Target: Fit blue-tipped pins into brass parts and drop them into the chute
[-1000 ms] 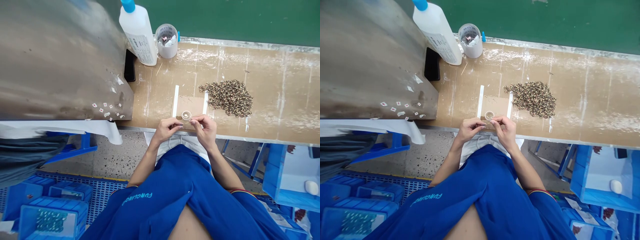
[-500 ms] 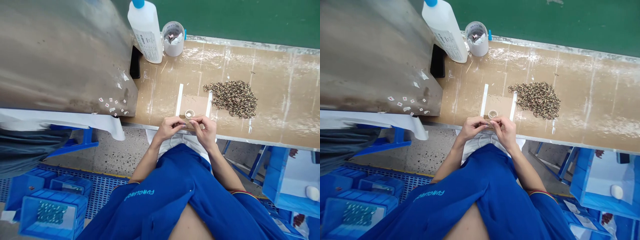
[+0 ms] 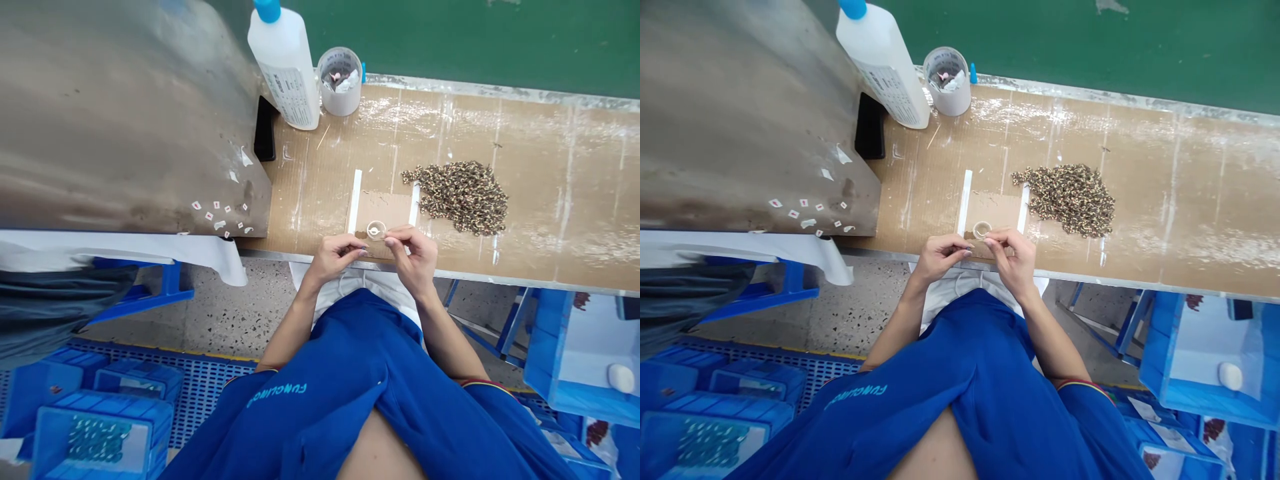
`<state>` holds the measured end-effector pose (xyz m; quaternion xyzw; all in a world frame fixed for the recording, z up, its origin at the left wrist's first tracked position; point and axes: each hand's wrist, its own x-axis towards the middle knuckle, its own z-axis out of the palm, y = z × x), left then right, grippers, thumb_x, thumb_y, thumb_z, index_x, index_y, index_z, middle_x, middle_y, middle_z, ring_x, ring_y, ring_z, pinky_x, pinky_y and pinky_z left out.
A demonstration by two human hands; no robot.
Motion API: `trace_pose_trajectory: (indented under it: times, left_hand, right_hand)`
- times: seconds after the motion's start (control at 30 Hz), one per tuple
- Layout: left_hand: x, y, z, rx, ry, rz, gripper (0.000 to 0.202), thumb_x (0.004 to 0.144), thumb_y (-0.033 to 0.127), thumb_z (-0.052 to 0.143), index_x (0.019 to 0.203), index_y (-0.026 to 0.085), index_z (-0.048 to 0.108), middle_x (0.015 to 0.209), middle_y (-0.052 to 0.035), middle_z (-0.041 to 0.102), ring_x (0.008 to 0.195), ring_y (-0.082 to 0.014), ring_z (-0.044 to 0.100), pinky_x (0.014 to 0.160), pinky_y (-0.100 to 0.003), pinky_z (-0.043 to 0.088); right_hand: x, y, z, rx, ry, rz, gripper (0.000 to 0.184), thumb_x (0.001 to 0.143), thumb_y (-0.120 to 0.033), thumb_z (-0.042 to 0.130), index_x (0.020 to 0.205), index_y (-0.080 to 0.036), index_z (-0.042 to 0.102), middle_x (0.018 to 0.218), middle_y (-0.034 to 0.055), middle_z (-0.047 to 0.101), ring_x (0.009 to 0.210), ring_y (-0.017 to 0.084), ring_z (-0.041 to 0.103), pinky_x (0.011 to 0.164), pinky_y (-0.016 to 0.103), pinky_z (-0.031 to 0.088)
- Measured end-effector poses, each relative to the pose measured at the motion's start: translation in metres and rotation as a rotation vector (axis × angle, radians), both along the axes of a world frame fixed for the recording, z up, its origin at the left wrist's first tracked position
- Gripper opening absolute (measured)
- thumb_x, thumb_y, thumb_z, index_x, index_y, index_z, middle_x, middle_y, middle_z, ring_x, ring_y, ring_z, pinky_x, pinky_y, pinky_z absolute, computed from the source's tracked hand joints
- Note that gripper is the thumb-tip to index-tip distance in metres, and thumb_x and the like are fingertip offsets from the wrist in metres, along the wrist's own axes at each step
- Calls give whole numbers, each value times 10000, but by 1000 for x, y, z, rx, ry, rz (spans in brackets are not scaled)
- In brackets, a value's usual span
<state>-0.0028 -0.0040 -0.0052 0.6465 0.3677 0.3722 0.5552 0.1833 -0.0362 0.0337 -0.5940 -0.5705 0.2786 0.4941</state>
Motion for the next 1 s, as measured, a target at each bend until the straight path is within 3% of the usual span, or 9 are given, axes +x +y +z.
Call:
trace_pose_trajectory:
  times: [0.13,0.27,0.4,0.47,0.6,0.73,1.0]
  left_hand:
    - [0,0,-1,-32,-8,23,271,893,406,722,861,141,770,777,-64,733,580,-96,562,525,-213,414]
    - [0,0,-1,-34,-10,32,229,889,364,727,859,141,770,764,-59,728,568,-90,554,519,-211,415]
    - [0,-1,-1,-25,-30,53,196,883,333,733,861,142,769,762,-58,731,567,-89,565,515,-203,421]
    - [1,-1,-2,-26,-37,58,204,883,341,733,861,142,770,781,-65,743,582,-94,583,519,-201,429]
    - [1,0,-2,-25,-22,53,244,884,379,727,850,141,769,780,-70,746,591,-101,586,526,-207,435]
    - [1,1,-2,-17,-13,53,233,886,368,721,845,142,765,761,-63,736,578,-97,570,523,-206,422]
    - [1,0,0,-27,-8,43,261,894,395,712,841,143,757,742,-53,724,541,-84,529,498,-202,395]
  right_hand:
    - [11,10,-10,40,-40,-81,320,941,-534,610,817,-254,702,859,62,698,854,223,660,753,389,550]
    - [8,12,-22,12,-100,6,309,954,-520,597,839,-264,725,919,65,686,912,232,658,851,431,548]
    - [9,11,-24,11,-128,71,362,956,-577,569,1022,-255,720,1064,91,688,995,238,657,797,389,549]
    - [20,12,-23,29,-166,-13,399,972,-585,529,1060,-234,697,1061,97,685,937,224,649,752,363,535]
    - [50,18,-23,-71,-375,-305,347,991,-500,511,841,-217,645,825,52,634,752,198,583,726,354,492]
    - [60,26,-28,-169,-498,-344,256,961,-416,561,807,-218,612,816,46,612,723,200,560,755,368,473]
    - [57,36,-34,-164,-562,-384,157,960,-364,557,888,-234,607,837,43,608,786,222,567,786,365,461]
